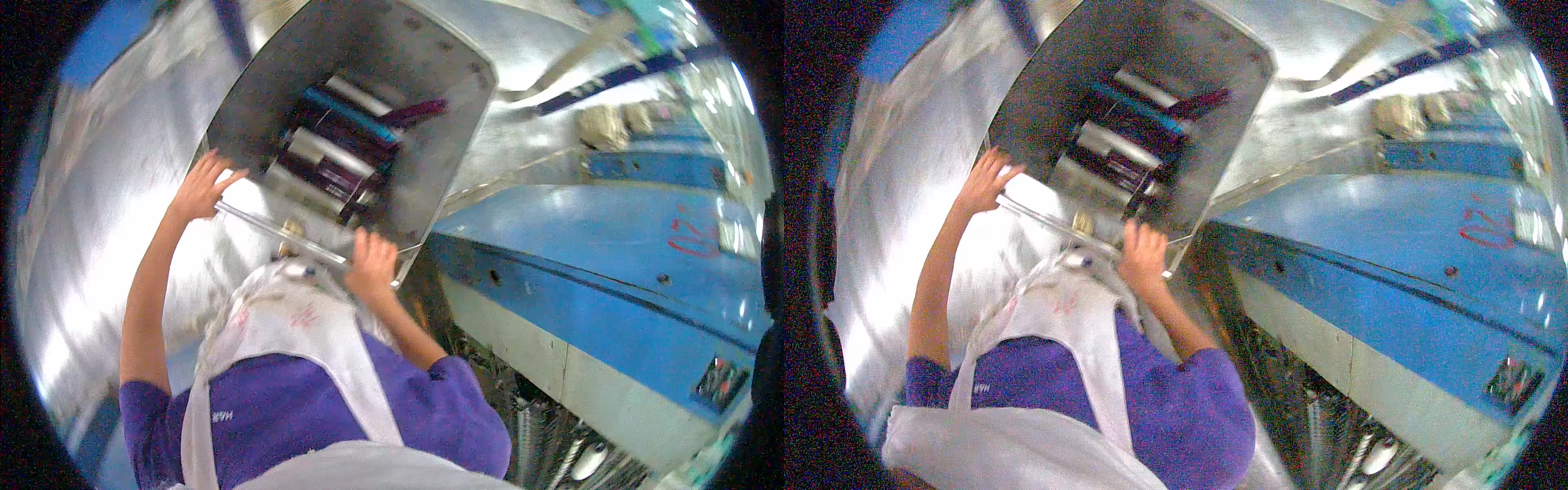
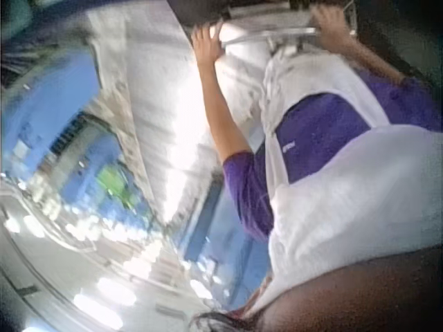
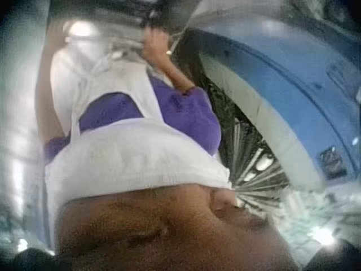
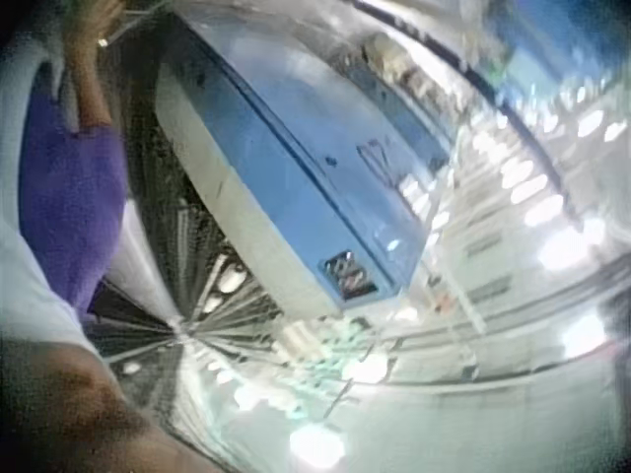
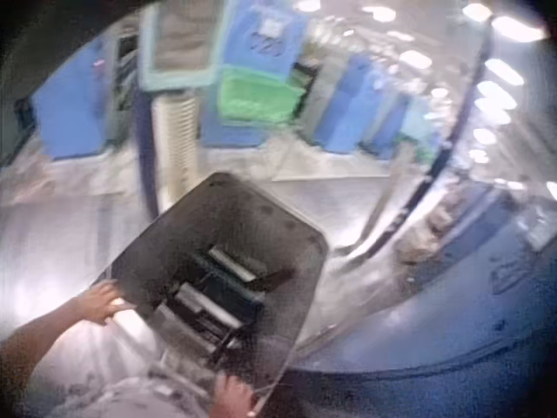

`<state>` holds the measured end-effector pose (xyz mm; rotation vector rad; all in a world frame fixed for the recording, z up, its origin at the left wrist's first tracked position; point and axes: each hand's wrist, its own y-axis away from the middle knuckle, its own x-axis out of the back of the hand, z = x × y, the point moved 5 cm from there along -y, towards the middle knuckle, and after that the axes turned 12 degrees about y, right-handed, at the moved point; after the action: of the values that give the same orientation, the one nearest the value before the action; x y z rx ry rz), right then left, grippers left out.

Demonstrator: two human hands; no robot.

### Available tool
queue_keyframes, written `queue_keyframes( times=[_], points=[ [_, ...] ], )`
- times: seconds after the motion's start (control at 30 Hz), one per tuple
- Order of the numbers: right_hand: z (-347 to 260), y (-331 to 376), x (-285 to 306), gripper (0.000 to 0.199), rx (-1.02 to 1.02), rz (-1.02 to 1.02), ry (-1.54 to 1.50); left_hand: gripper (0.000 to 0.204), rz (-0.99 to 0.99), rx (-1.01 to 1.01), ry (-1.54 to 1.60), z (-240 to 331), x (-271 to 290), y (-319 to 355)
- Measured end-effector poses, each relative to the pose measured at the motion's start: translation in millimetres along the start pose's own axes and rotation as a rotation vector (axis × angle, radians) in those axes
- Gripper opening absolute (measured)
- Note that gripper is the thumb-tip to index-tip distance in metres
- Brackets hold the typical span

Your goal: The person loads white yarn cones onto a circular textile machine, threads the yarn through guides and tensioners, and secures the thread to the winding mechanism. The person repeats this process for multiple stations around the machine.

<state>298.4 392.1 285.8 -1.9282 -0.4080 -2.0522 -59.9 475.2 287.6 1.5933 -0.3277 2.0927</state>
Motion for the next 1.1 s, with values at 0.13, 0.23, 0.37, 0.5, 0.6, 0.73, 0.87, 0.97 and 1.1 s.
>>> queue_keyframes(
  times=[0.13,0.23,0.37,0.5,0.6,0.73,0.87,0.97,1.1],
  points=[
    [5.8,-53.6,4.9,0.082,-0.133,-0.010,-0.143,0.082,0.006,-0.220,0.095,-39.8,23.1,-71.6],
    [12.4,-102.8,-3.2,0.085,-0.238,-0.077,-0.069,0.080,-0.054,-0.272,0.086,-83.6,29.3,-148.5],
    [15.8,-160.3,-4.9,0.085,-0.365,0.000,-0.067,0.084,-0.107,-0.337,0.087,-129.4,39.3,-234.1],
    [25.1,-219.4,-1.6,0.084,-0.489,0.048,-0.102,0.084,-0.025,-0.418,0.067,-158.3,59.0,-331.5],
    [50.4,-269.8,-2.8,0.090,-0.583,-0.026,-0.070,0.086,-0.054,-0.357,0.033,-167.1,68.8,-414.5],
    [105.4,-314.8,-4.0,0.090,-0.673,0.068,-0.039,0.083,-0.064,-0.441,0.094,-153.6,76.3,-517.6],
    [169.4,-342.1,-16.3,0.084,-0.755,0.062,0.013,0.086,-0.063,-0.558,0.103,-128.2,76.1,-610.6],
    [227.1,-353.9,-20.9,0.085,-0.809,0.087,0.025,0.087,-0.107,-0.558,0.038,-99.4,69.2,-673.7],
    [315.3,-358.8,-21.7,0.095,-0.852,0.028,0.036,0.086,-0.070,-0.636,0.059,-41.1,70.4,-759.6]
  ],
)
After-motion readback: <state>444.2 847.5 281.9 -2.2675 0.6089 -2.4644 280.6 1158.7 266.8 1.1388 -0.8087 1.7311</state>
